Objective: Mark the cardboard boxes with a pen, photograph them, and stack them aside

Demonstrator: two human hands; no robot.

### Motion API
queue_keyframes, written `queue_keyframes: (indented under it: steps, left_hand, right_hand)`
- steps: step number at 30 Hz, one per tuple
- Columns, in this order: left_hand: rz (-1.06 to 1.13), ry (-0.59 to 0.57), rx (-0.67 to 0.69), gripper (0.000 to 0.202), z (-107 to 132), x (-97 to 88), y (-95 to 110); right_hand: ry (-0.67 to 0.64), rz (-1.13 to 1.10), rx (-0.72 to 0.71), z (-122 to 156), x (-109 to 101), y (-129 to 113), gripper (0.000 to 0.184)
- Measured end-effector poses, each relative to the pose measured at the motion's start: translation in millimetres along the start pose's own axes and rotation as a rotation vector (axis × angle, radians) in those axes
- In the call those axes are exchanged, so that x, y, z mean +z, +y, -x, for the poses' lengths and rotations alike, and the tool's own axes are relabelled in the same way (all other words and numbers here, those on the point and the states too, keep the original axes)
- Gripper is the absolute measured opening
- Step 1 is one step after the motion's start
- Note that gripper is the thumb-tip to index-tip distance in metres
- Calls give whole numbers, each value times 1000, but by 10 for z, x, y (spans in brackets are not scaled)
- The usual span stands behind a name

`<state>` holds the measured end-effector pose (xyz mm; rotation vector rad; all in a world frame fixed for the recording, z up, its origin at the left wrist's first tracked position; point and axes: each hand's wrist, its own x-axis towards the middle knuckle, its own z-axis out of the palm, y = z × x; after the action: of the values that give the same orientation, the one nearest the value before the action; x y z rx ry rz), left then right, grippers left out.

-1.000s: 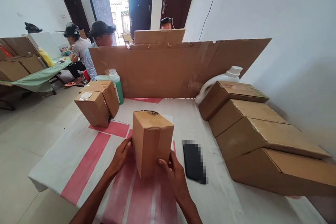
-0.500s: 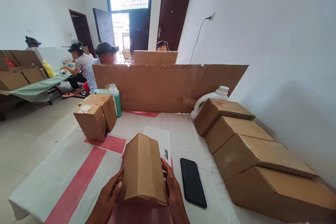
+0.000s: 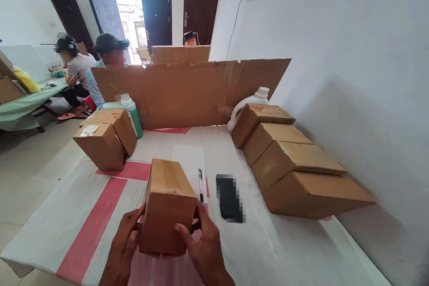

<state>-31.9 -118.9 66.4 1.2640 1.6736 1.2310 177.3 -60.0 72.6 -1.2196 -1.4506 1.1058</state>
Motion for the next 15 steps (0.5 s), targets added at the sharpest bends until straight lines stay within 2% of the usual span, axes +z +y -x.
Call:
queue_keyframes:
  steps: [2, 3, 5, 8, 12, 15]
  left_hand:
    - [-25, 3, 44, 56, -27, 0, 106]
    - [-32, 8, 68, 56, -51, 12, 140]
    - [-28, 30, 104, 58, -113, 50, 166]
    - [37, 128, 97, 61, -228, 108, 120]
    - [138, 244, 62, 64, -467, 163, 13]
    - [83, 234, -3, 67, -725, 236, -56]
  right_hand:
    - [25, -11, 25, -121, -111, -155, 82]
    - [15, -21, 27, -173, -147, -195, 82]
    - [-56, -45, -5, -267, -179, -211, 71]
    - [-157, -100, -75, -476, -159, -128, 60]
    - [-71, -133, -77, -1068, 19, 21, 64]
    - [-44, -192, -58, -1624, 266, 100, 70]
